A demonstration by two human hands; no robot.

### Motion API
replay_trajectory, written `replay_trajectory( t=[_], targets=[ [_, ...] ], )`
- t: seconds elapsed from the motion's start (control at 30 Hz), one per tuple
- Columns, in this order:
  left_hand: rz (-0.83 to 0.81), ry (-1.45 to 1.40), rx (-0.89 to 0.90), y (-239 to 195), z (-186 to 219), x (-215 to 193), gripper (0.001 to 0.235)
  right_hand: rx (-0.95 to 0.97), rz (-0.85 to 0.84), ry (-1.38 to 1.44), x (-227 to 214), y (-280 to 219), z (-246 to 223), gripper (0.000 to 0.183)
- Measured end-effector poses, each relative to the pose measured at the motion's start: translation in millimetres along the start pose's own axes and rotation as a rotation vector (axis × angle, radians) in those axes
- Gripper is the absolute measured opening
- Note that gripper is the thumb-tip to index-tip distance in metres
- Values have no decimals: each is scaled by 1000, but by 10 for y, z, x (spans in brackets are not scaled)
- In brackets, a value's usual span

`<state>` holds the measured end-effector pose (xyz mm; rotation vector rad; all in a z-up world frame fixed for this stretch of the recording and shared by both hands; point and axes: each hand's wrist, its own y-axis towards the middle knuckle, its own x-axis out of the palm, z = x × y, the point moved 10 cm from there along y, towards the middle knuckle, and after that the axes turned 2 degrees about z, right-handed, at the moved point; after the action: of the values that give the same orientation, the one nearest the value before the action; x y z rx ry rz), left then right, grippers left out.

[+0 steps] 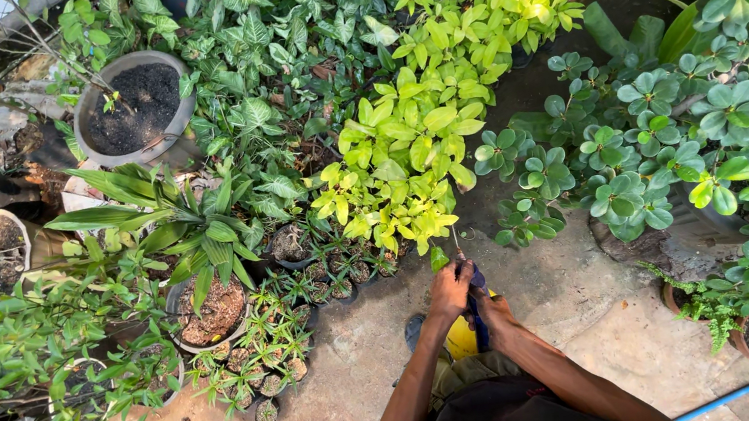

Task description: The person uses a yellow handheld sprayer to mist water onto various potted plants arranged on a cracked concrete patio. They move along the rows, spraying the leaves and soil of multiple plant types.

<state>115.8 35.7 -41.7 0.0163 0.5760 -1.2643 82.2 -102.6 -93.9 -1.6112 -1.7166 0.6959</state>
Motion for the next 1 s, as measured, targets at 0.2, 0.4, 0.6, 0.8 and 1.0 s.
replay_trajectory(
  t=[0.2,0.4,0.6,0.8,1.0],
  targets=[
    [110,81,187,99,-7,-289,59,-49,-68,-69,226,35,2,42],
    [-64,-160,70,75,2,-592,57,-98,-77,-82,476,54,-12,44],
    [-86,-151,115,121,148,-764,57,-52,-7,-15,565,106,109,39],
    [-111,-73,139,239,222,-715,57,-64,0,33,613,111,40,42],
    [-102,-35,187,415,468,-634,53,-48,-12,93,607,197,-161,44]
  ],
)
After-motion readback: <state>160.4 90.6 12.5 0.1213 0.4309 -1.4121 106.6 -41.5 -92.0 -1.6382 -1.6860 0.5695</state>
